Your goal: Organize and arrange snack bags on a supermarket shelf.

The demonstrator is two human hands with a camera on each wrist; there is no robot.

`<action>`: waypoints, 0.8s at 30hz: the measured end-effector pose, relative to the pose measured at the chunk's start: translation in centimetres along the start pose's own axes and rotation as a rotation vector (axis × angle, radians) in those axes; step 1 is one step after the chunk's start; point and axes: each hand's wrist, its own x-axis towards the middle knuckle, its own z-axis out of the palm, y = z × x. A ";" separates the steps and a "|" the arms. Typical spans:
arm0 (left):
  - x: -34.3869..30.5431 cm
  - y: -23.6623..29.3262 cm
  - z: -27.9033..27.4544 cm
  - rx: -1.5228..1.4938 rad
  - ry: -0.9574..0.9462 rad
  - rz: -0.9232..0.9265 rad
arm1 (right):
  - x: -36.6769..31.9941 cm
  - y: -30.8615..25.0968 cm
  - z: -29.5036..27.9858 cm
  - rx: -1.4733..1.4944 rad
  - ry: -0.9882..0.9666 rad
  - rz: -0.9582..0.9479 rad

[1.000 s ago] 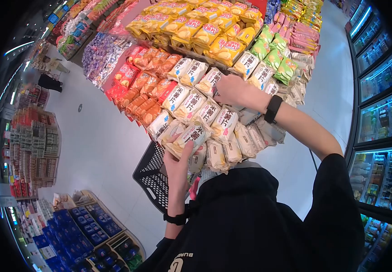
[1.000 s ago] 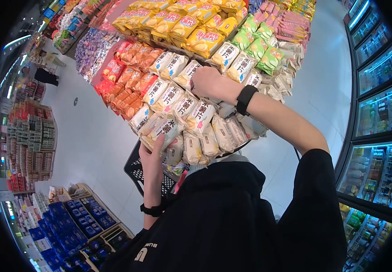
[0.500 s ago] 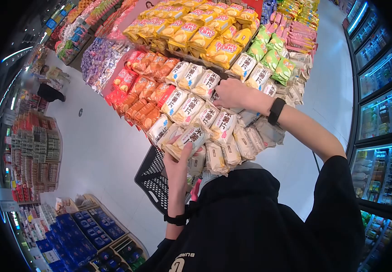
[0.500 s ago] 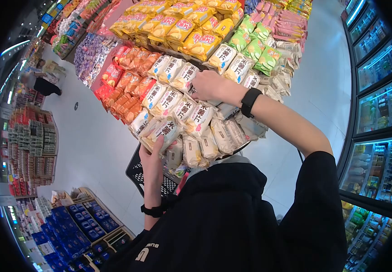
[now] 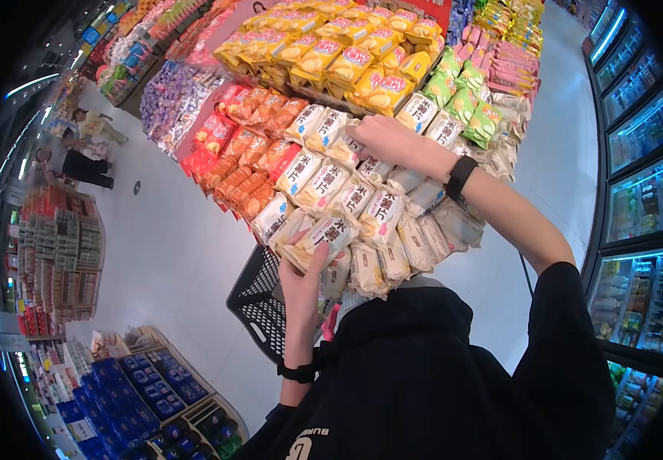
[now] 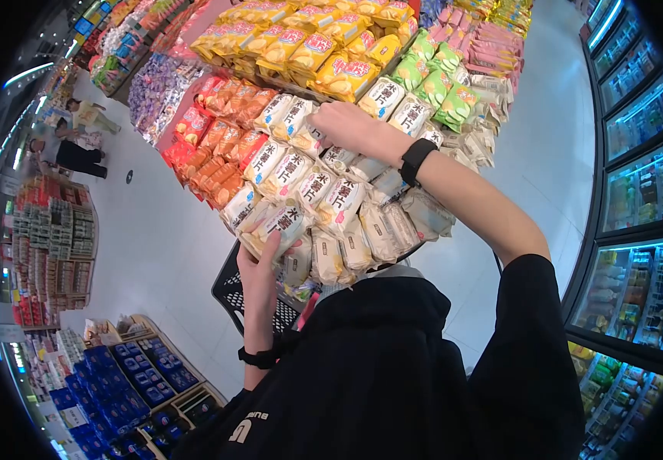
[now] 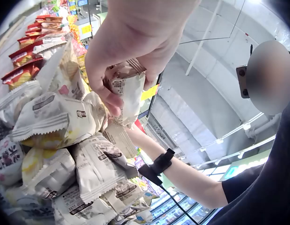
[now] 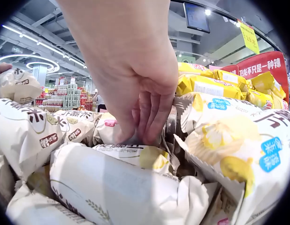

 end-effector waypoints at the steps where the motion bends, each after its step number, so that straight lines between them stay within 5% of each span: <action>1: 0.1 0.0 0.0 0.007 -0.007 0.002 | -0.2 -0.1 -0.2 0.006 -0.009 0.004; 5: 0.3 0.7 0.5 -0.022 -0.016 0.017 | -0.9 -0.3 -1.4 -0.030 -0.010 0.011; 8: 0.9 1.2 0.8 -0.003 -0.029 0.051 | -1.8 -3.9 -6.1 0.224 0.077 -0.012; 11: 1.7 1.6 1.5 0.033 -0.057 0.117 | -3.0 -6.8 -8.0 0.300 0.111 -0.347; 14: 2.3 1.6 2.1 0.079 -0.106 0.136 | -4.3 -10.3 -8.6 0.359 -0.085 -0.426; 17: 2.0 1.7 3.3 0.102 -0.105 0.084 | -4.6 -10.4 -5.3 0.201 0.077 -0.479; 20: 2.9 1.3 3.0 0.135 -0.241 0.218 | -4.6 -9.1 -6.9 0.208 -0.076 -0.289; 24: 4.3 3.8 2.9 0.588 -0.189 0.565 | -4.0 -3.7 -8.0 0.457 -0.048 -0.038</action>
